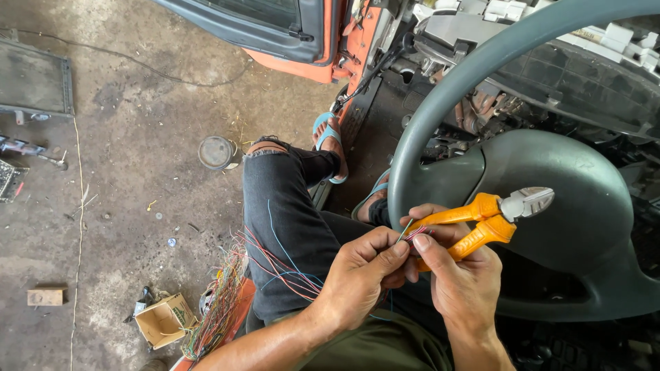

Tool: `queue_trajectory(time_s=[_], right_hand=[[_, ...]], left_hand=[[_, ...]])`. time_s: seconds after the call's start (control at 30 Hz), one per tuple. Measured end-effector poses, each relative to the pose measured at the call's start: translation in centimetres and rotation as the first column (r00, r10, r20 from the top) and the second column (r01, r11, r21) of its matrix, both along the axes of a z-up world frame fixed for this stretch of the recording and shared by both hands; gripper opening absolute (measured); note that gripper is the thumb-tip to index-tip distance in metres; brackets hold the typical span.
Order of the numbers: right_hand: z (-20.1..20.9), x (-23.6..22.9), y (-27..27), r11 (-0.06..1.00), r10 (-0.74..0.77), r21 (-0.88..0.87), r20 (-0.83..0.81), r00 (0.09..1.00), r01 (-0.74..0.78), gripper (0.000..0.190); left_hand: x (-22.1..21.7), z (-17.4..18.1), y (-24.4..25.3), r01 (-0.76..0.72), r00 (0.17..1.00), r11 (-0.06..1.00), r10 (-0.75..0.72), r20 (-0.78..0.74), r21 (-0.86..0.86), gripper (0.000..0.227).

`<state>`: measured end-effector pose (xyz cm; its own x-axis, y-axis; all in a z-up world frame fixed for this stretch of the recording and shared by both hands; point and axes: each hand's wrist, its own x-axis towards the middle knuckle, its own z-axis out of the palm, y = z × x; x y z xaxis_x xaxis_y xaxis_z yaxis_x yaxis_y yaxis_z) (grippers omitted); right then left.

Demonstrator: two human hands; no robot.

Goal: The person pulls a red wire through the dashboard of a vehicle and uses pliers to cut and strip the ends. They then twist the exposed ends of the red, blue, and green wires together by hand.

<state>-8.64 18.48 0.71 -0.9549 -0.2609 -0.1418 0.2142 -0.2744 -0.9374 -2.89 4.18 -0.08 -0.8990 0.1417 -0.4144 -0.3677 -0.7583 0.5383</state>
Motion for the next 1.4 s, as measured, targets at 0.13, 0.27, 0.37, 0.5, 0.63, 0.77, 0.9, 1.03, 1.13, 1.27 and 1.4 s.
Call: queue_trajectory(time_s=[0.13, 0.27, 0.37, 0.5, 0.63, 0.77, 0.9, 1.03, 1.13, 1.27, 1.4], right_hand=[[-0.4, 0.3, 0.1, 0.999, -0.045, -0.015, 0.019, 0.999, 0.045, 0.01], [0.1, 0.4, -0.4, 0.999, -0.041, -0.031, -0.041, 0.998, 0.04, 0.012], [0.0, 0.5, -0.6, 0.992, -0.076, -0.099, 0.041, 0.996, 0.079, 0.011], [-0.4, 0.4, -0.4, 0.991, -0.049, -0.124, 0.06, 0.997, 0.056, 0.01], [-0.4, 0.3, -0.3, 0.991, -0.036, -0.128, 0.095, 0.995, 0.048, 0.01], [-0.4, -0.1, 0.0, 0.997, 0.007, -0.072, 0.028, 1.0, -0.005, 0.01], [-0.7, -0.4, 0.4, 1.0, -0.012, 0.007, 0.019, 1.0, 0.012, 0.01], [0.0, -1.1, 0.7, 0.993, 0.106, 0.052, -0.091, 0.99, -0.102, 0.008], [0.3, -1.2, 0.8, 0.986, 0.147, 0.089, -0.091, 0.985, -0.139, 0.01], [-0.3, -1.0, 1.0, 0.981, 0.147, 0.143, -0.112, 0.983, -0.13, 0.012], [-0.3, -0.8, 1.1, 0.979, 0.144, 0.165, -0.134, 0.981, -0.121, 0.01]], left_hand=[[-0.2, 0.1, 0.4, -0.032, 0.999, 0.999, 0.032, 0.016, 0.012, 0.02], [-0.2, 0.3, 0.4, -0.071, 0.996, 0.996, 0.068, 0.051, 0.058, 0.02], [-0.2, 0.0, 0.4, -0.157, 0.988, 0.981, 0.156, 0.024, 0.116, 0.019], [-0.3, 0.3, 0.2, -0.156, 0.988, 0.981, 0.152, 0.036, 0.116, 0.019], [-0.5, 0.4, 0.1, -0.153, 0.988, 0.979, 0.147, 0.054, 0.133, 0.019], [-0.5, 0.0, 0.0, -0.119, 0.992, 0.988, 0.114, 0.055, 0.096, 0.019], [0.0, -0.5, 0.3, -0.074, 0.997, 0.997, 0.073, 0.018, 0.034, 0.021], [0.4, -0.4, 0.4, 0.006, 0.997, 0.979, -0.021, -0.07, -0.206, 0.023], [0.5, -0.5, 0.7, -0.015, 0.997, 0.972, -0.004, -0.078, -0.235, 0.022], [0.7, -1.0, 0.9, -0.087, 0.994, 0.956, 0.066, -0.082, -0.282, 0.021], [0.7, -1.2, 0.8, -0.092, 0.994, 0.963, 0.073, -0.085, -0.254, 0.021]])
